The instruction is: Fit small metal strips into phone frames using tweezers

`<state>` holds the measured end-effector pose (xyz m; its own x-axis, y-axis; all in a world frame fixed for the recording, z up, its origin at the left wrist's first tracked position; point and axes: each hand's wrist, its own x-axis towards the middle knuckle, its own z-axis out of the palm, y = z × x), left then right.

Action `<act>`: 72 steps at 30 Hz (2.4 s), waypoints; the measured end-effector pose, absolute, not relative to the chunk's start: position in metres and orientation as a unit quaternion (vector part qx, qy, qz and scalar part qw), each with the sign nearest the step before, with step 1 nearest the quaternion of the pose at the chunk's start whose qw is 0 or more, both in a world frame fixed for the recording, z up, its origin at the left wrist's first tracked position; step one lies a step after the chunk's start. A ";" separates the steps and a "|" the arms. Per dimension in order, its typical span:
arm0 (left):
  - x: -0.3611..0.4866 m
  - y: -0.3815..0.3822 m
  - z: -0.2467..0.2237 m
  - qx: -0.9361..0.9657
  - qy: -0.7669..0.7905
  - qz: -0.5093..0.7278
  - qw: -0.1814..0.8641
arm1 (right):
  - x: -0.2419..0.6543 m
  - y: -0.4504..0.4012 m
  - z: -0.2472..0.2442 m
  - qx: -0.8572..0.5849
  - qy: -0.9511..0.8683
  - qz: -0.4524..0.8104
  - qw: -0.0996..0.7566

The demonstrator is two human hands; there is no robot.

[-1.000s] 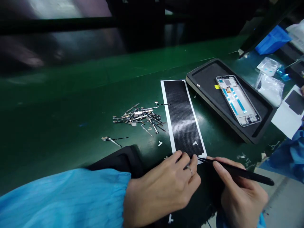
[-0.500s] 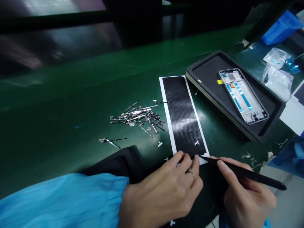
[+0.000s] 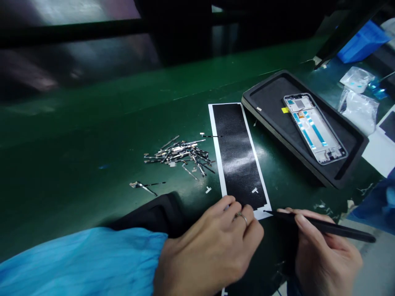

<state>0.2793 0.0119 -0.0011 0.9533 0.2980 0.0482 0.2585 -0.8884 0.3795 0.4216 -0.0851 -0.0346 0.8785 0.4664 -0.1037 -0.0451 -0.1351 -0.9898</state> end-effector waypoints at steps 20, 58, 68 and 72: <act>0.290 0.032 -0.004 0.545 0.352 -0.090 0.756 | 0.410 -0.075 -0.030 -0.705 -0.176 0.193 0.659; 0.293 0.037 0.001 0.514 0.365 -0.098 0.770 | 0.414 -0.081 -0.034 -0.710 -0.224 0.194 0.638; 0.292 0.035 0.002 0.511 0.368 -0.101 0.770 | 0.411 -0.077 -0.030 -0.733 -0.190 0.167 0.632; 0.292 0.035 -0.001 0.516 0.362 -0.086 0.772 | 0.414 -0.084 -0.033 -0.720 -0.236 0.186 0.625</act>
<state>0.2925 0.0349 -0.0013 0.7234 0.2398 -0.6475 0.5065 0.4530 0.7337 0.4139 -0.0842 -0.0329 0.8192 0.5729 0.0273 0.1072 -0.1062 -0.9886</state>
